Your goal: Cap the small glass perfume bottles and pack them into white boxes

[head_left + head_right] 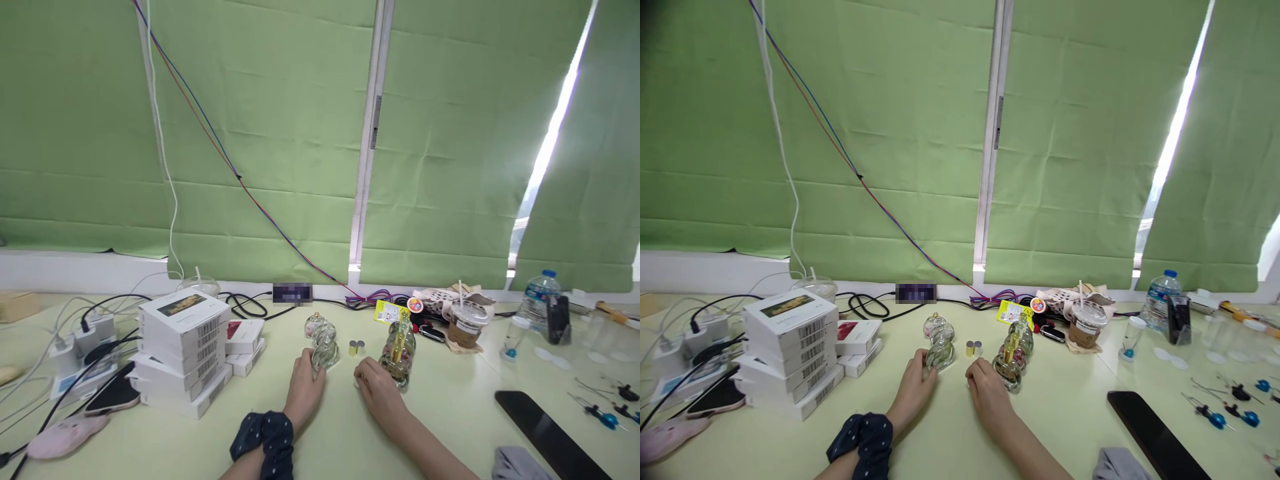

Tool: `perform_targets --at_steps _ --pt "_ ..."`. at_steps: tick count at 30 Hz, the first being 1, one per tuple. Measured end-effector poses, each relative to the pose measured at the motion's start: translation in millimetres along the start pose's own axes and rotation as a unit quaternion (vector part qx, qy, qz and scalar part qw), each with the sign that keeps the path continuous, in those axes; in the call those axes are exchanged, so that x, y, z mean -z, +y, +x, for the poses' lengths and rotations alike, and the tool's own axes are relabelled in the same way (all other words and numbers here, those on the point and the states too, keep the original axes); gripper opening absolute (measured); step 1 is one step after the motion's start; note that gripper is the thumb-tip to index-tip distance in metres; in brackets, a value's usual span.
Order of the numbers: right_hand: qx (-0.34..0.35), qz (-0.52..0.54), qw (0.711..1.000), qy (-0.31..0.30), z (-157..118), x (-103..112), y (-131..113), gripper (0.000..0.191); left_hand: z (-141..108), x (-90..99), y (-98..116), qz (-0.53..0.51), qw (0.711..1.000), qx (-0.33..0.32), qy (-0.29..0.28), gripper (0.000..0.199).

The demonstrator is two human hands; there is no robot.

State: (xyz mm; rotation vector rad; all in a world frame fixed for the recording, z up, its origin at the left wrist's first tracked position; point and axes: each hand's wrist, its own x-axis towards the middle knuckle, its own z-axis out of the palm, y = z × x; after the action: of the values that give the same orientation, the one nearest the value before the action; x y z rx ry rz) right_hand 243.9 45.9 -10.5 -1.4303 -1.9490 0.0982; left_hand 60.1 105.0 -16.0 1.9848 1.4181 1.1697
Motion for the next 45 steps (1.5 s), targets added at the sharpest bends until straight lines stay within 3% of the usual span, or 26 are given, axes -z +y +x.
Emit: perform_targets --at_steps 5,8,11,13,17,19,21,26,29,31,34,36,39,45 --pt "-0.038 0.143 0.988 0.034 -1.1 3.5 -8.5 0.018 -1.4 0.0 0.7 -0.002 1.0 0.006 0.003 0.026" --pt "-0.074 0.245 0.966 0.039 -0.6 0.1 -9.5 0.019 -2.0 -0.2 -0.5 -0.012 1.0 0.004 0.005 0.031" --pt "-0.136 0.33 0.934 0.004 1.2 -5.4 -7.8 0.031 -2.0 -1.0 -3.2 -0.028 1.0 -0.004 0.007 0.034" --pt "-0.199 0.419 0.885 -0.037 1.8 -7.3 -7.5 0.043 -1.4 -2.2 -5.6 -0.04 0.999 -0.008 0.008 0.034" --pt "-0.325 0.591 0.729 -0.114 1.2 -3.4 -8.9 0.044 0.2 -5.2 -10.2 -0.066 0.998 -0.022 0.001 0.033" --pt "-0.367 0.604 0.691 -0.152 1.0 0.3 -8.7 0.038 0.6 -6.0 -11.5 -0.075 0.997 -0.028 -0.002 0.032" --pt "-0.389 0.592 0.683 -0.177 1.4 3.5 -7.8 0.037 0.4 -6.0 -11.7 -0.08 0.996 -0.03 -0.003 0.032" --pt "-0.414 0.545 0.708 -0.172 3.0 6.5 -8.0 0.038 -1.5 -2.0 -6.2 -0.087 0.996 -0.028 -0.006 0.029" --pt "-0.404 0.491 0.764 -0.113 3.4 6.1 -10.7 0.039 -2.7 1.4 -0.5 -0.09 0.996 -0.025 -0.007 0.025" --pt "-0.363 0.432 0.824 -0.053 3.2 5.6 -12.0 0.038 -3.4 2.8 2.4 -0.09 0.996 -0.02 -0.01 0.024" --pt "-0.24 0.244 0.94 0.015 1.1 4.4 -12.1 0.029 -4.0 3.0 4.0 -0.091 0.996 -0.013 -0.017 0.025" --pt "-0.168 0.108 0.98 0.024 -1.1 3.2 -11.4 0.023 -4.2 2.5 3.7 -0.095 0.995 -0.013 -0.02 0.027" --pt "-0.14 0.029 0.99 -0.004 -3.7 1.9 -10.7 0.015 -4.0 2.1 2.5 -0.105 0.994 -0.02 -0.017 0.034" --pt "-0.128 0.001 0.991 -0.022 -2.6 3.4 -10.2 0.007 -3.1 1.5 2.6 -0.117 0.992 -0.033 -0.016 0.042"
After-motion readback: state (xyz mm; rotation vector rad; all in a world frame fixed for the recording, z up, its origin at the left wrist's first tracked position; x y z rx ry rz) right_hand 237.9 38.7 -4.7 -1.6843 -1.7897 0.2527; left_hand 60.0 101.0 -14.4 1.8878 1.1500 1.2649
